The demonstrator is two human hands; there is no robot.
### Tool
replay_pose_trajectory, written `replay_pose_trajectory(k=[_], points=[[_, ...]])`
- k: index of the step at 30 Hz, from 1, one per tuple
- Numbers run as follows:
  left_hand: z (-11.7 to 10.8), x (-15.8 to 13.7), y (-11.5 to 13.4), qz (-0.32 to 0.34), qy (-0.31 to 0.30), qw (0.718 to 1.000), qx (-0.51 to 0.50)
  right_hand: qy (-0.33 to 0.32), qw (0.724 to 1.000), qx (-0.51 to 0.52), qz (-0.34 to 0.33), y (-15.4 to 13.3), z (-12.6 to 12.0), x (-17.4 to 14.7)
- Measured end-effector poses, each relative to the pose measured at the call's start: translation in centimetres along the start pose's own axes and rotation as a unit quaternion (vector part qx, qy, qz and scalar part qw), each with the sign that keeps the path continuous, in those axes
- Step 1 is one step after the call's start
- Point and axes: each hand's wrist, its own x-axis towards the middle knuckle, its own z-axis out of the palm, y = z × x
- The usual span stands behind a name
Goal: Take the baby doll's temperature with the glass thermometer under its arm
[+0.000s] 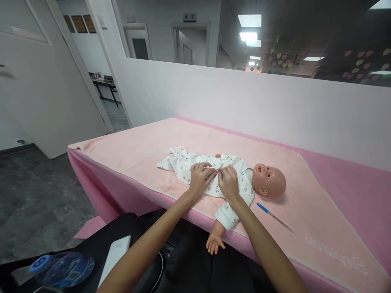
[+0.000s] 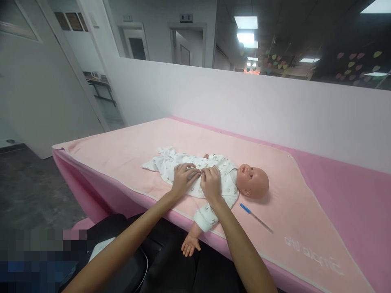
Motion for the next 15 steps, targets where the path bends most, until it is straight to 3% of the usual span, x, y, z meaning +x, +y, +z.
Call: replay_pose_trajectory(k=[15], points=[[0.26,0.14,-0.13,-0.04,-0.069,0.997,-0.004,-0.024,0.996,-0.088,0.015,0.12,0.29,-0.26]])
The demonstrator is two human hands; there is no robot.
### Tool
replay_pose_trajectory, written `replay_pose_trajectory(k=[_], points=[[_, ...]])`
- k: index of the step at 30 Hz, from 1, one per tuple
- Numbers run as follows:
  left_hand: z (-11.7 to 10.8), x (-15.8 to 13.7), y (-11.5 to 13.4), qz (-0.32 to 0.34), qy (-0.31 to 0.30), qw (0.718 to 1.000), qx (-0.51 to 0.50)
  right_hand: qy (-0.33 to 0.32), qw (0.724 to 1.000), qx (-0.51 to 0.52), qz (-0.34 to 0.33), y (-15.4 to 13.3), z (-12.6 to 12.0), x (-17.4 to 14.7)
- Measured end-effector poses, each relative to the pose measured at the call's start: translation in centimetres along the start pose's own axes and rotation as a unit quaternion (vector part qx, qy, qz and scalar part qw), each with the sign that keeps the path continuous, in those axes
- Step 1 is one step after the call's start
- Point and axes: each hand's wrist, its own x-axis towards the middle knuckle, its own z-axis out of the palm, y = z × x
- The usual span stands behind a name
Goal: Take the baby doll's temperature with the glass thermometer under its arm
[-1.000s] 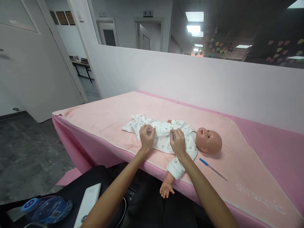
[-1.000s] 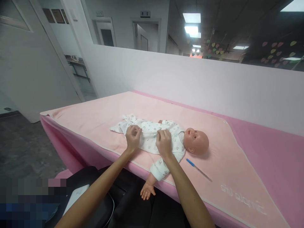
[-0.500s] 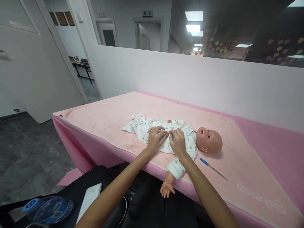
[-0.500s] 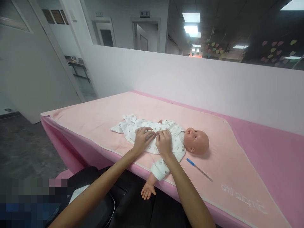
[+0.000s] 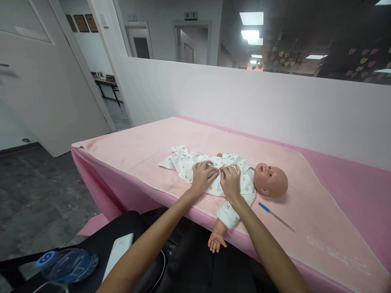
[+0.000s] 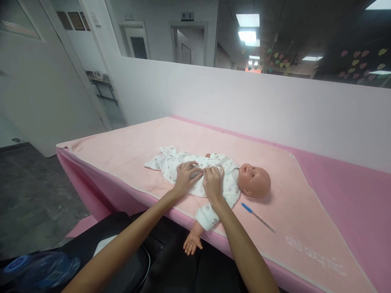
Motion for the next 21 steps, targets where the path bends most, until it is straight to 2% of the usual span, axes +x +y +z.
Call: replay_pose_trajectory(k=[12,16,18,20,21], points=[[0.3,0.2,-0.3,0.049,-0.047,0.997,0.041,-0.025,1.0,-0.018,-0.003,0.2,0.5,-0.4],[-1.0,1.0,0.2,0.029,-0.085,0.995,0.036,-0.032,0.999,-0.001,0.004,0.0,0.0,0.3],[-2.2,-0.3,0.9,0.021,-0.078,0.996,0.023,-0.03,0.999,0.013,0.018,-0.8,-1.1,0.5],[-3.0,-3.9,1.8,-0.013,-0.023,1.0,0.011,-0.017,0.999,0.031,0.035,-2.6,-2.5,0.0],[-3.1,-6.6,2.3,-0.055,0.027,0.998,0.006,-0.007,0.999,0.041,0.035,-3.7,-3.0,-0.7]])
